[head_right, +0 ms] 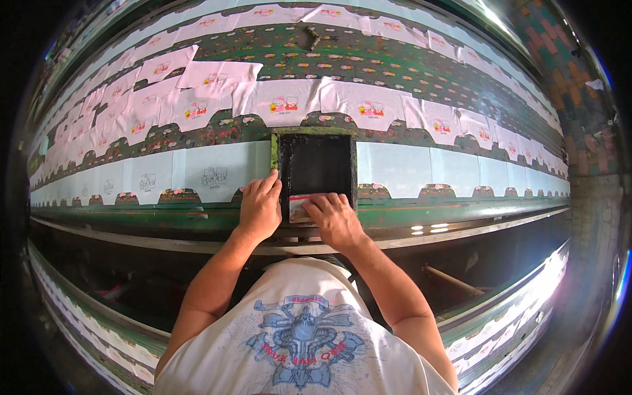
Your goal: The person uses a squeegee to spread ink across a screen printing frame and presses the ink through onto pink fabric pieces laid out on a long table. The person repeatedly repositions the frame and repeats the squeegee strokes along the table.
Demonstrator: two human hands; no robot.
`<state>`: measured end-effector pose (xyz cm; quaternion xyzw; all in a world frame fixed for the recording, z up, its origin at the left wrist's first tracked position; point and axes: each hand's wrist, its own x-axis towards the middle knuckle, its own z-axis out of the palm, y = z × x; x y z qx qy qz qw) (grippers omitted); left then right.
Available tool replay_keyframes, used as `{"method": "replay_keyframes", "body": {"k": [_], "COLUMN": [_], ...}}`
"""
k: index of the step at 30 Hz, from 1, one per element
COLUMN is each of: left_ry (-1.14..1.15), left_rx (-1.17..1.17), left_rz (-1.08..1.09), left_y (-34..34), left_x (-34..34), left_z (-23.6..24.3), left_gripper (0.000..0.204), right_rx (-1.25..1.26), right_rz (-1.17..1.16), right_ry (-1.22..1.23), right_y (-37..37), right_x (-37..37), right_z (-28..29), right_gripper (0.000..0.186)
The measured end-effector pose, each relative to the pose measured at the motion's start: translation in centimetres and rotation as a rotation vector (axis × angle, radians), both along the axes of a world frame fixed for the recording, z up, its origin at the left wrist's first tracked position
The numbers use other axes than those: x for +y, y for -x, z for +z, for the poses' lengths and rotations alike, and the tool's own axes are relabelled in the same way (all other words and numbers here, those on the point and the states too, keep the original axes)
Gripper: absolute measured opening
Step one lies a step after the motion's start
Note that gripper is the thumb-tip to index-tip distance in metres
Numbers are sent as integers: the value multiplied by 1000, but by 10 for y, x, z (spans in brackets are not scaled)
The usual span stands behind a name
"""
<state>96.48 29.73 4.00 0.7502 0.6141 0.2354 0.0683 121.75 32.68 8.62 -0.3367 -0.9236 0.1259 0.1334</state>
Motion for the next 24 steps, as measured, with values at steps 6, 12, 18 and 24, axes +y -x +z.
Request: {"method": "replay_keyframes", "body": {"k": [6,12,18,24], "left_ry": [-11,-22,83,-104], "left_rx": [-231,182,228,-10], "left_rz": [136,-3,19,57], "left_y": [2,1,-3,-1], "left_x": [-10,0,-6,-8], "left_z": [22,-8,-8,-35], "left_gripper": [30,31,34,34], "right_rx": [18,8,-71,-101], "right_rz": [48,48,72,47], "right_ry": [149,80,75,80], "right_y": [7,6,7,12], "right_x": [-21,-24,-20,-29], "right_z": [13,8,4,14], "right_gripper": [46,57,59,57]}}
